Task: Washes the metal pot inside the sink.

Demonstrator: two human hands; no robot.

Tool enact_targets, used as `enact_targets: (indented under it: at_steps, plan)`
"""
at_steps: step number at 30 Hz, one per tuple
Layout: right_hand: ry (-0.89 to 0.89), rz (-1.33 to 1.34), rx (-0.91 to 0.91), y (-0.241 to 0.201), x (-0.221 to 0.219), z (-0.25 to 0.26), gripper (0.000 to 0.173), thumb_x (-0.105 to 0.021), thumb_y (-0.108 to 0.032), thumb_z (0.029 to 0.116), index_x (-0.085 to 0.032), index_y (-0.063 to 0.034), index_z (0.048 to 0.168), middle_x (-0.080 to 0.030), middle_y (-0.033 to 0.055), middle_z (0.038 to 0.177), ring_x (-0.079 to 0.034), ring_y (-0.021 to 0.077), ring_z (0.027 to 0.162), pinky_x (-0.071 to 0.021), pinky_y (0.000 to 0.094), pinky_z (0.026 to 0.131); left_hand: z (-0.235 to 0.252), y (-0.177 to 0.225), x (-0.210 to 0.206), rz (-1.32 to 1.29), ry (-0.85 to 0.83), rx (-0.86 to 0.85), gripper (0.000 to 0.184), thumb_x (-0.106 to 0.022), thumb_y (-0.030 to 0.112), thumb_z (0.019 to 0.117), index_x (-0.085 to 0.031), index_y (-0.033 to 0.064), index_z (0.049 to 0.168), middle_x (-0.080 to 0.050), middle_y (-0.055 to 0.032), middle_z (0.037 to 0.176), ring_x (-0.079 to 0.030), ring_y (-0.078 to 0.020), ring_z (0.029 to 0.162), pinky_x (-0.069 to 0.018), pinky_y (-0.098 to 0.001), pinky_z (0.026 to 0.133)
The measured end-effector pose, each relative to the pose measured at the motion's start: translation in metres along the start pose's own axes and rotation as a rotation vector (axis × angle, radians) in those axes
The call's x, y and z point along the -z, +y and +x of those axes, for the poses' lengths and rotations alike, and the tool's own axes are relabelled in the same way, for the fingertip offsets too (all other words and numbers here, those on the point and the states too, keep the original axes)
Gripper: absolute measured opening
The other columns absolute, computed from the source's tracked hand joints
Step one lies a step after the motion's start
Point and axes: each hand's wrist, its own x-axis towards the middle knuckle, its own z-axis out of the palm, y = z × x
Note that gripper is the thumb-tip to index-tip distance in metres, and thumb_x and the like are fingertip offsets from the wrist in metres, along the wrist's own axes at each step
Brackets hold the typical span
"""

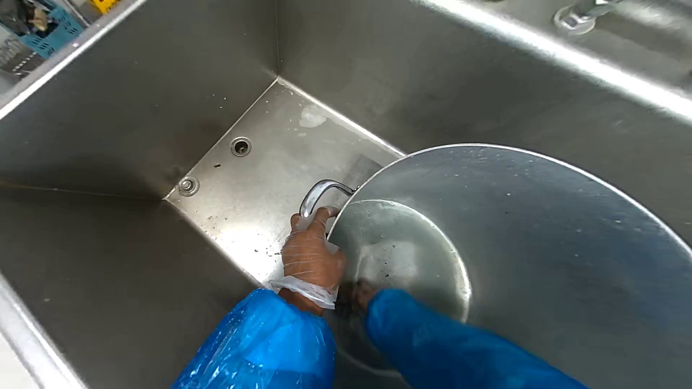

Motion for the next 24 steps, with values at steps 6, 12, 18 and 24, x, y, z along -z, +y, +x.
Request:
enact_targets:
  at_steps: [6, 12, 18, 24]
  plan:
    - [0.103, 0.057, -0.119, -0.014, -0.003, 0.003, 0.041, -0.055, -0.008, 0.1037, -0.055, 0.0044, 0.143, -0.052, 0.0300, 0.148, -0.044, 0.0504, 0.141, -0.0346, 0.0633, 0.117, 0.001, -0.001, -0.001, -0.007, 0.011, -0.020, 0.057, -0.074, 0.007, 0.0865, -0.060, 0.0259, 0.138, -0.059, -0.0226, 0.127, -0.066, -0.0374, 0.090, -0.0549, -0.0554, 0.068]
    - [0.170, 0.092, -0.129, 0.008, 0.036, 0.007, 0.039, -0.064, -0.009, 0.1000, -0.061, 0.0008, 0.138, -0.060, 0.0286, 0.140, -0.052, 0.0504, 0.134, -0.0388, 0.0632, 0.113, -0.001, -0.002, -0.002, 0.010, -0.004, -0.013, 0.058, -0.072, 0.007, 0.0872, -0.058, 0.0275, 0.140, -0.058, -0.0229, 0.128, -0.067, -0.0377, 0.088, -0.0548, -0.0559, 0.067]
    - [-0.088, 0.021, -0.059, -0.027, -0.017, -0.008, 0.044, -0.050, -0.005, 0.1056, -0.048, 0.0043, 0.148, -0.045, 0.0284, 0.156, -0.034, 0.0488, 0.149, -0.0271, 0.0614, 0.121, 0.001, 0.000, -0.001, 0.001, 0.011, -0.005, 0.058, -0.073, 0.005, 0.0855, -0.060, 0.0262, 0.138, -0.058, -0.0224, 0.129, -0.066, -0.0380, 0.091, -0.0539, -0.0562, 0.070]
    - [0.217, 0.114, -0.210, 0.007, 0.056, 0.013, 0.040, -0.062, -0.013, 0.1014, -0.059, -0.0003, 0.140, -0.056, 0.0263, 0.146, -0.048, 0.0475, 0.138, -0.0350, 0.0616, 0.116, 0.002, 0.000, -0.002, -0.001, 0.004, 0.007, 0.054, -0.073, 0.006, 0.0871, -0.061, 0.0259, 0.137, -0.057, -0.0211, 0.130, -0.067, -0.0349, 0.087, -0.0550, -0.0542, 0.069]
